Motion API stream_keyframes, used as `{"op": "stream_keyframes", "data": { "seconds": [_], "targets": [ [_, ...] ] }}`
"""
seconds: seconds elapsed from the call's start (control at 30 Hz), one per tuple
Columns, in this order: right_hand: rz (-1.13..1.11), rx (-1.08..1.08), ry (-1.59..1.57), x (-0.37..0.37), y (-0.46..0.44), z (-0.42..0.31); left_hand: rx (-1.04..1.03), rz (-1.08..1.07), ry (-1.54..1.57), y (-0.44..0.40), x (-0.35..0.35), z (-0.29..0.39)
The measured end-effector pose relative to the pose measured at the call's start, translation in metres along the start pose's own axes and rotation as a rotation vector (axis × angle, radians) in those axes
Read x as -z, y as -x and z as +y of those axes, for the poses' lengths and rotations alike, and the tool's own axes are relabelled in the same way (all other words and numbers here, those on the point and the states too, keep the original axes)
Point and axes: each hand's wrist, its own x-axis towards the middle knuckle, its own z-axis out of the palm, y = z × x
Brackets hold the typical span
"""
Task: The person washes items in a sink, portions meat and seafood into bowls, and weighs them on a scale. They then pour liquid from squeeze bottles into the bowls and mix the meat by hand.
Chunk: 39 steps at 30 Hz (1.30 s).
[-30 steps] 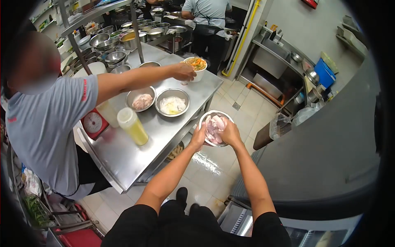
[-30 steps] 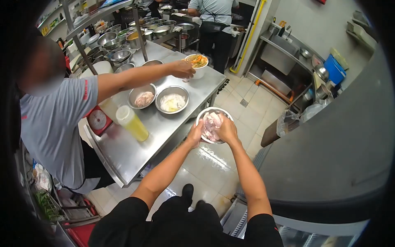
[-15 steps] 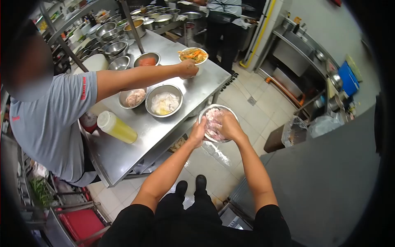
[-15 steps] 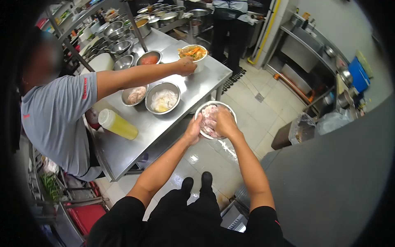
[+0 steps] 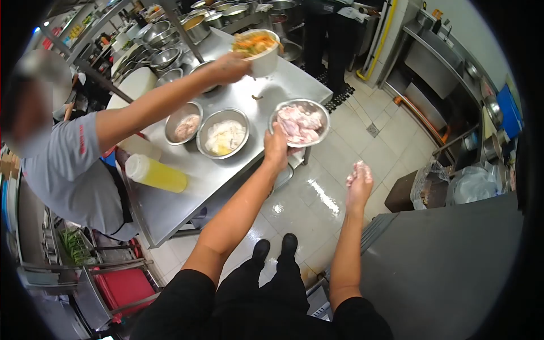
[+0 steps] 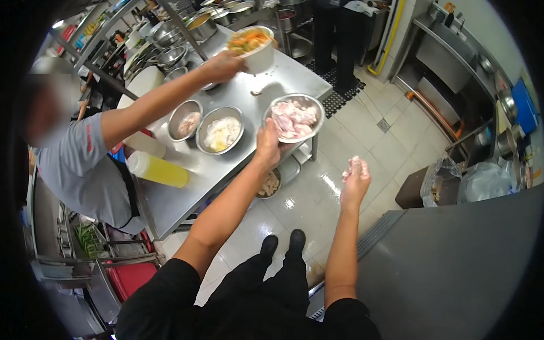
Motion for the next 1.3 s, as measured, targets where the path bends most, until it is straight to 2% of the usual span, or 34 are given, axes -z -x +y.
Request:
{"op": "stream_keyframes", "data": {
  "seconds": [0.03,0.1,0.2,0.27,0.3,0.37,0.4,0.47,0.5,0.53,0.6,0.67,0.7,0.77,0.8,0.87,1.07,1.17,1.27,1.3],
  "targets": [
    [0.03,-0.066,-0.018,0.011,-0.001,0.014,-0.014,0.026,0.015,-0.001,-0.006,0.005],
    [0.057,-0.172,0.138,0.025,-0.006,0.048,-0.066,0.057,-0.01,-0.021,-0.006,0.005],
    [-0.072,-0.26,0.269,0.043,-0.017,0.116,-0.119,0.169,0.082,-0.037,-0.007,0.015],
    [-0.242,-0.314,0.505,0.033,-0.02,0.146,-0.133,0.178,0.114,-0.048,0.001,0.016],
    [-0.259,-0.321,0.498,0.025,-0.025,0.16,-0.148,0.185,0.148,-0.051,0.008,0.017],
    [-0.393,0.027,0.661,-0.008,-0.034,0.187,-0.098,0.195,0.077,-0.037,0.026,0.006],
    [-0.436,0.024,0.632,-0.029,-0.04,0.196,-0.097,0.157,0.022,-0.012,0.026,0.008],
    [-0.527,0.393,0.93,-0.068,-0.063,0.207,-0.176,0.044,-0.174,0.034,0.041,0.009],
    [-0.557,0.513,0.963,-0.087,-0.076,0.218,-0.237,0.056,-0.273,0.056,0.056,0.007],
    [-0.614,0.53,1.065,-0.104,-0.088,0.225,-0.291,0.067,-0.376,0.075,0.071,0.0],
    [-0.664,0.642,1.28,-0.102,-0.143,0.35,-0.417,0.225,-0.27,0.095,0.109,-0.015],
    [-0.818,0.655,1.294,-0.129,-0.153,0.347,-0.562,0.427,-0.291,0.093,0.154,-0.011],
    [-0.679,0.978,1.223,-0.122,-0.179,0.421,-0.571,0.431,-0.305,0.088,0.165,0.003],
    [-0.796,0.765,1.354,-0.143,-0.173,0.401,-0.395,0.632,-0.384,0.075,0.174,0.034],
    [-0.801,0.713,1.399,-0.149,-0.173,0.397,-0.402,0.635,-0.392,0.067,0.173,0.043],
    [-0.812,0.627,1.445,-0.153,-0.17,0.4,-0.086,0.542,-0.143,0.057,0.172,0.058],
    [-0.8,0.436,1.441,-0.153,-0.168,0.39,-0.014,0.465,-0.109,0.031,0.165,0.058],
    [-0.761,0.346,1.346,-0.151,-0.168,0.377,-0.067,0.431,-0.018,0.03,0.159,0.057],
    [-0.661,0.136,1.109,-0.147,-0.173,0.349,-0.184,0.4,-0.054,0.041,0.163,0.046],
    [-0.613,-0.017,0.939,-0.145,-0.173,0.338,-0.22,0.359,-0.041,0.047,0.163,0.042]
  ]
}}
